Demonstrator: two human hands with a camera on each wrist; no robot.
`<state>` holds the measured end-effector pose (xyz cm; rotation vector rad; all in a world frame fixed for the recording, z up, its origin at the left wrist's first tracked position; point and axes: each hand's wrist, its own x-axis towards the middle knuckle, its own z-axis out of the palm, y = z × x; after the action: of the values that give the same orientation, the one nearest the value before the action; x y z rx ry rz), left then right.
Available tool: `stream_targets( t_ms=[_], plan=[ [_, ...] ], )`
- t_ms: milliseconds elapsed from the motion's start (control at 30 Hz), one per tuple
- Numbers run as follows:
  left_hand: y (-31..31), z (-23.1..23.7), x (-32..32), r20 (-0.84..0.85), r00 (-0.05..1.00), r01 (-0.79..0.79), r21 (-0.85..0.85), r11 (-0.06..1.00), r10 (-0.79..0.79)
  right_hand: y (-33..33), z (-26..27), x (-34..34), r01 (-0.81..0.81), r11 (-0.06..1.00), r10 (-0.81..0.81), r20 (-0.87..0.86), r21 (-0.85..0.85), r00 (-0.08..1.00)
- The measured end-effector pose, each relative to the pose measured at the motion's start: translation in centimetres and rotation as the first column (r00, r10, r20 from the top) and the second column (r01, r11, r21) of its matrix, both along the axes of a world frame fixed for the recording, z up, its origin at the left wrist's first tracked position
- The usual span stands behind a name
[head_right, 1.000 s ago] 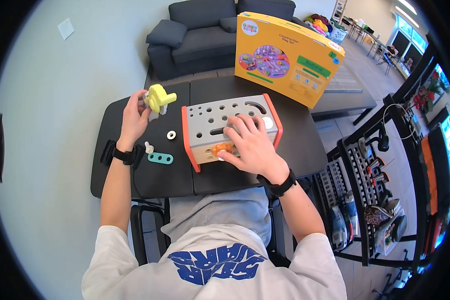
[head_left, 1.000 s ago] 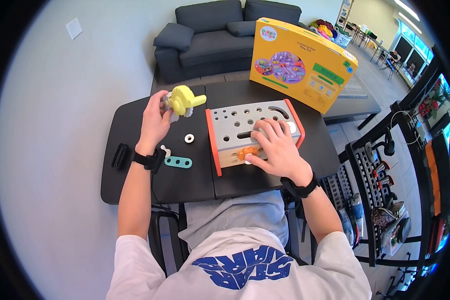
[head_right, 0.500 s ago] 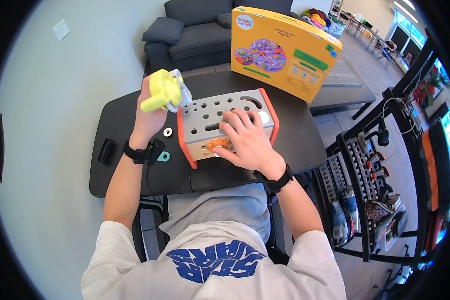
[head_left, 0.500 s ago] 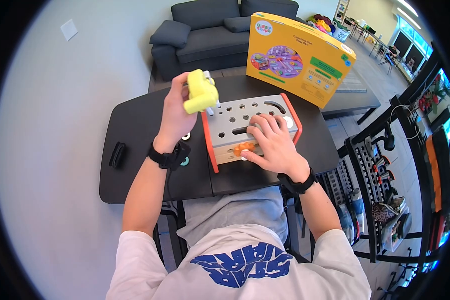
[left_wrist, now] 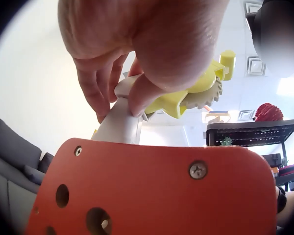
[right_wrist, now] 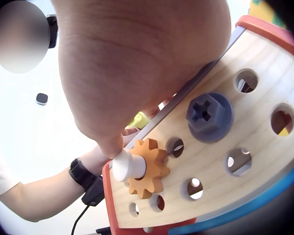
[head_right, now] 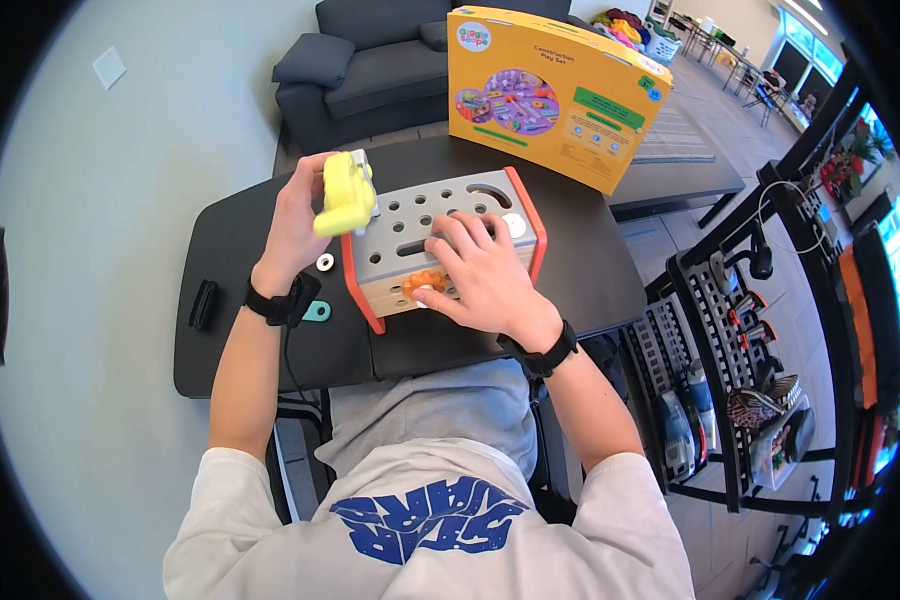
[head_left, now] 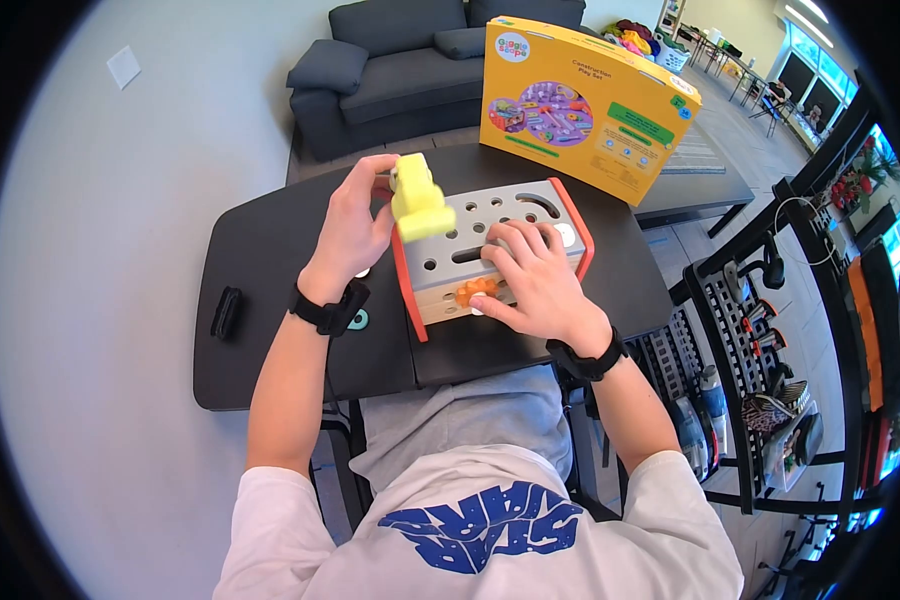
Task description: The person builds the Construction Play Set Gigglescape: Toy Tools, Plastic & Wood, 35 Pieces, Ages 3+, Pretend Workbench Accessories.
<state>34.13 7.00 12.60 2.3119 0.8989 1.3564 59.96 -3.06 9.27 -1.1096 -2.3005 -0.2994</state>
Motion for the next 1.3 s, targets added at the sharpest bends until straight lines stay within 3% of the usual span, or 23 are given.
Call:
stream_targets(
  t_ms=[167, 267, 400, 600, 667, 700, 767, 800, 867, 1000, 1233, 1300],
  plan=[
    [-0.5, 0.3, -0.4, -0.043, 0.997, 0.064, 0.039, 0.997, -0.062, 0.0, 0.1, 0.0, 0.003, 1.000, -0.003, 0.004, -0.015, 1.000],
    [-0.1, 0.5, -0.9, -0.041, 0.998, 0.047, -0.149, 0.988, -0.053, 0.0, 0.0, -0.1, 0.005, 1.000, -0.005, 0.000, -0.007, 1.000],
    [0.0, 0.7, -1.0, -0.065, 0.996, 0.054, -0.156, 0.986, -0.065, 0.0, 0.0, 0.0, 0.009, 1.000, -0.009, 0.010, -0.008, 1.000],
    [-1.0, 1.3, -3.4, -0.208, 0.978, -0.004, -0.143, 0.990, -0.026, 0.1, 0.1, 0.1, 0.007, 1.000, -0.007, -0.004, 0.007, 1.000],
    [-1.4, 0.3, -5.7, -0.329, 0.941, -0.157, -0.207, 0.966, 0.082, 0.3, 0.1, 0.3, -0.009, 1.000, 0.009, -0.020, 0.005, 1.000],
    [-1.6, -0.2, -7.0, -0.333, 0.939, -0.159, -0.205, 0.966, 0.084, 0.4, 0.1, 0.4, -0.025, 1.000, 0.025, -0.036, 0.000, 0.999],
    [-1.8, -1.8, -9.5, -0.694, 0.689, -0.441, -0.171, 0.881, 0.210, 0.8, 0.1, 0.8, -0.038, 0.999, 0.038, -0.051, -0.006, 0.998],
    [-2.0, -3.0, -10.7, -0.695, 0.688, -0.442, -0.171, 0.881, 0.211, 1.1, 0.2, 1.0, -0.050, 0.999, 0.049, -0.059, -0.012, 0.997],
    [-2.7, -5.2, -12.3, -0.802, 0.558, -0.534, -0.148, 0.833, 0.215, 1.6, 0.1, 1.4, -0.064, 0.998, 0.063, -0.059, -0.012, 0.996],
    [-3.7, -7.2, -13.2, -0.813, 0.499, -0.654, -0.126, 0.746, 0.301, 2.1, 0.3, 2.0, -0.101, 0.994, 0.098, -0.069, -0.033, 0.993],
    [-2.6, -9.1, -15.9, -0.801, 0.473, -0.735, -0.128, 0.666, 0.367, 2.8, 0.4, 2.8, -0.116, 0.991, 0.109, -0.099, -0.065, 0.989],
    [-2.5, -9.5, -16.6, -0.812, 0.419, -0.764, -0.073, 0.641, 0.407, 2.8, 0.4, 2.8, -0.109, 0.992, 0.102, -0.105, -0.057, 0.989]
  ],
)
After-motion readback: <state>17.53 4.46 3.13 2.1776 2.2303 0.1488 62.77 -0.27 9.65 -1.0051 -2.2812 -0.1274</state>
